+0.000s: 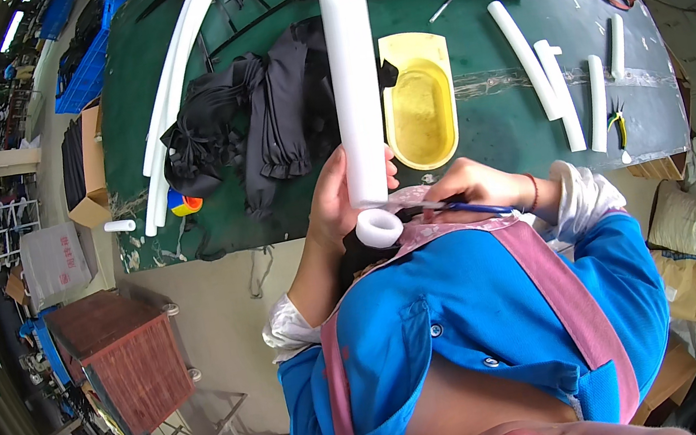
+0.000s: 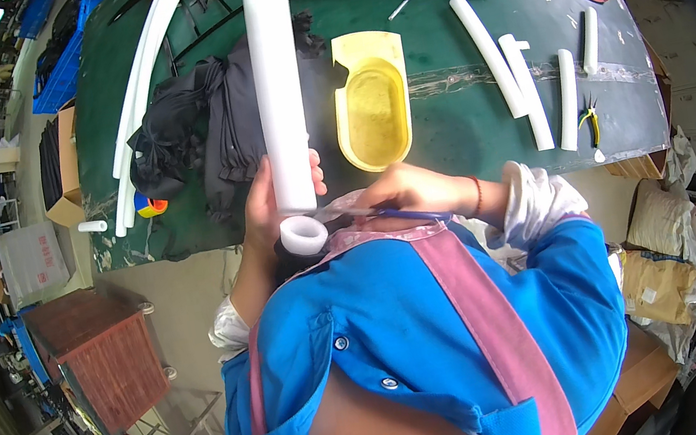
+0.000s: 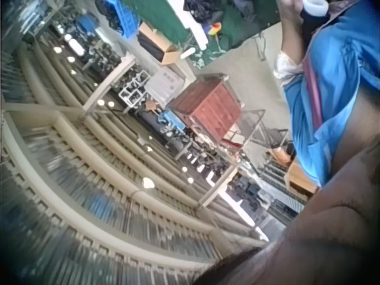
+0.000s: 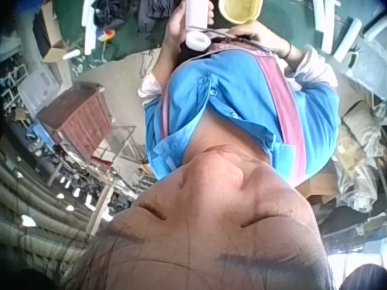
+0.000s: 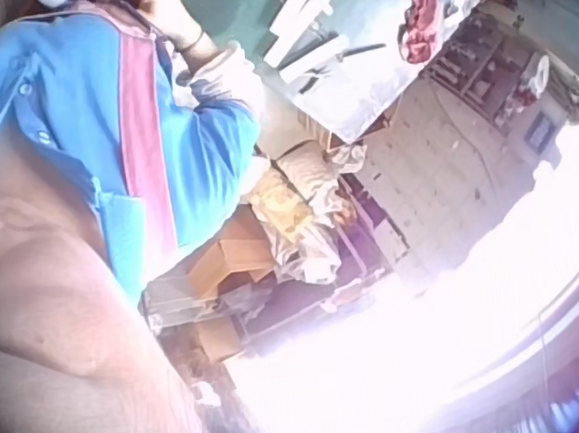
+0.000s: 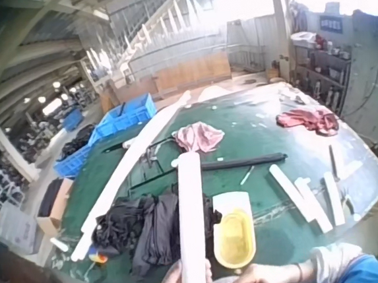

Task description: The person repeatedly slides black fabric sleeves onto white cylindrical rods, trims excess fabric with scissors, and places the finished assemblies into a cardboard box. The process is repeated multiple times with consistent hand motions and tool use.

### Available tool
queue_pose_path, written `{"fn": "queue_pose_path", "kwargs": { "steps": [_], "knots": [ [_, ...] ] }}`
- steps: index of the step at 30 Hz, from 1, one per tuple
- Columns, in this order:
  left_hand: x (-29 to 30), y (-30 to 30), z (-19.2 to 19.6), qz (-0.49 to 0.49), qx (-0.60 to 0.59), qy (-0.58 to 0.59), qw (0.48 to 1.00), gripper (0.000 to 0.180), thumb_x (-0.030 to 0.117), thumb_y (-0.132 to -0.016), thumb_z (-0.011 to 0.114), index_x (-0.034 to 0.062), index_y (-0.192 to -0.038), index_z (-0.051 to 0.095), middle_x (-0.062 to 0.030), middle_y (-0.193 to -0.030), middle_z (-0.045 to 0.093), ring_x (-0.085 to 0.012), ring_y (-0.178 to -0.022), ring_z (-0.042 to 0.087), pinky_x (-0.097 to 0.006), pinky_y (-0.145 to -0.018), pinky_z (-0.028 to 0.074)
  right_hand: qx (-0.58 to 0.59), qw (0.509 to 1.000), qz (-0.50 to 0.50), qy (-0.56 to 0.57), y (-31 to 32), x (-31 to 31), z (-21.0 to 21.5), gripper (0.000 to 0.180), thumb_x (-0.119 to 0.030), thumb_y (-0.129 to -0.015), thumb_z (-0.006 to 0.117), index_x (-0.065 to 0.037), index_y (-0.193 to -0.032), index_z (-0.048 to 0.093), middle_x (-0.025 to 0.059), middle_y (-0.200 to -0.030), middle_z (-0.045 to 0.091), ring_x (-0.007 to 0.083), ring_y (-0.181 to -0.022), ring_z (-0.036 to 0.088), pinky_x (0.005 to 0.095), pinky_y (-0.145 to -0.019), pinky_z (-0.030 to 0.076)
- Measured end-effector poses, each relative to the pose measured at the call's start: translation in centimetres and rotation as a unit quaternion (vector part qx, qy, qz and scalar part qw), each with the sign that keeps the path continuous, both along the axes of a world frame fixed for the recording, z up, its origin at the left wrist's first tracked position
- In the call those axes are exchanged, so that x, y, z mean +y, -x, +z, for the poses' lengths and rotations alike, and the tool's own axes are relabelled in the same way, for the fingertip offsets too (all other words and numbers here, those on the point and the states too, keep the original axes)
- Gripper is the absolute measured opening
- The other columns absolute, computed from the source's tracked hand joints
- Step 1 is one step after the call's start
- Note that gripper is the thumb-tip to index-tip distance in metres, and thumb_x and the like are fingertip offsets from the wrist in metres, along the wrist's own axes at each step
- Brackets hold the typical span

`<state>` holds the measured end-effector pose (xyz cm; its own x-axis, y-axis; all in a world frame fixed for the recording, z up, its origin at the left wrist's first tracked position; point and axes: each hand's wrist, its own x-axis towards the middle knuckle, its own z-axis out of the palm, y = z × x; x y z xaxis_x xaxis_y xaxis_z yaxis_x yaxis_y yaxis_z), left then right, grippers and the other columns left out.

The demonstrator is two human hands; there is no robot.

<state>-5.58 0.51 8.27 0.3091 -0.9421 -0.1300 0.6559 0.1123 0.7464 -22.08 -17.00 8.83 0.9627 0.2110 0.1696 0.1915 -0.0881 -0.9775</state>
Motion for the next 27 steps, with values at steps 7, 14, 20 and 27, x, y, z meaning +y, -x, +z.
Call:
{"fn": "queue_pose_path", "kwargs": {
  "steps": [7, 14, 20, 27],
  "knots": [
    [-0.1, 0.2, -1.4, 0.053, -0.042, -0.061, 0.996, 0.049, 0.04, -0.098, 0.043, 0.0022, -0.129, 0.041, -0.0146, -0.115, 0.057, -0.0202, -0.097, 0.06, -0.035, -0.081, 0.053, 0.203, 0.829, -0.502, 0.137, 4.3, -7.7, -10.1, 0.048, -0.03, -0.079, 0.075, 0.002, -0.11, 0.057, 0.0067, -0.06, 0.055, 0.0167, -0.051, 0.055, 0.032, -0.047, 0.042],
    [-0.3, -0.1, -2.0, 0.049, -0.084, -0.092, 0.991, 0.045, 0.036, -0.097, 0.048, 0.0023, -0.126, 0.045, -0.0119, -0.109, 0.06, -0.0167, -0.09, 0.063, -0.033, -0.075, 0.055, 0.209, 0.747, -0.351, 0.524, 0.8, -11.1, -13.4, 0.052, -0.024, -0.079, 0.066, 0.003, -0.12, 0.05, 0.0179, -0.078, 0.065, 0.0326, -0.072, 0.066, 0.0418, -0.064, 0.053],
    [-0.5, 0.9, -2.2, -0.045, -0.144, -0.118, 0.981, 0.04, 0.028, -0.095, 0.056, 0.0023, -0.125, 0.051, -0.0049, -0.107, 0.062, -0.0112, -0.092, 0.059, -0.025, -0.08, 0.048, 0.023, 0.932, -0.269, -0.242, -5.2, -1.2, -1.7, 0.035, -0.03, -0.089, 0.063, -0.002, -0.109, 0.056, 0.0028, -0.093, 0.062, 0.0152, -0.092, 0.06, 0.029, -0.085, 0.047],
    [4.3, 1.3, 1.5, -0.152, 0.059, 0.024, 0.986, 0.096, 0.069, -0.072, 0.062, -0.0094, -0.125, 0.046, -0.0237, -0.11, 0.06, -0.0275, -0.102, 0.061, -0.036, -0.091, 0.048, 0.121, 0.812, -0.568, -0.058, -2.0, -11.9, -6.8, 0.05, -0.033, -0.08, 0.071, -0.002, -0.115, 0.052, 0.0093, -0.088, 0.063, 0.0181, -0.071, 0.062, 0.0312, -0.064, 0.051]
  ]
}}
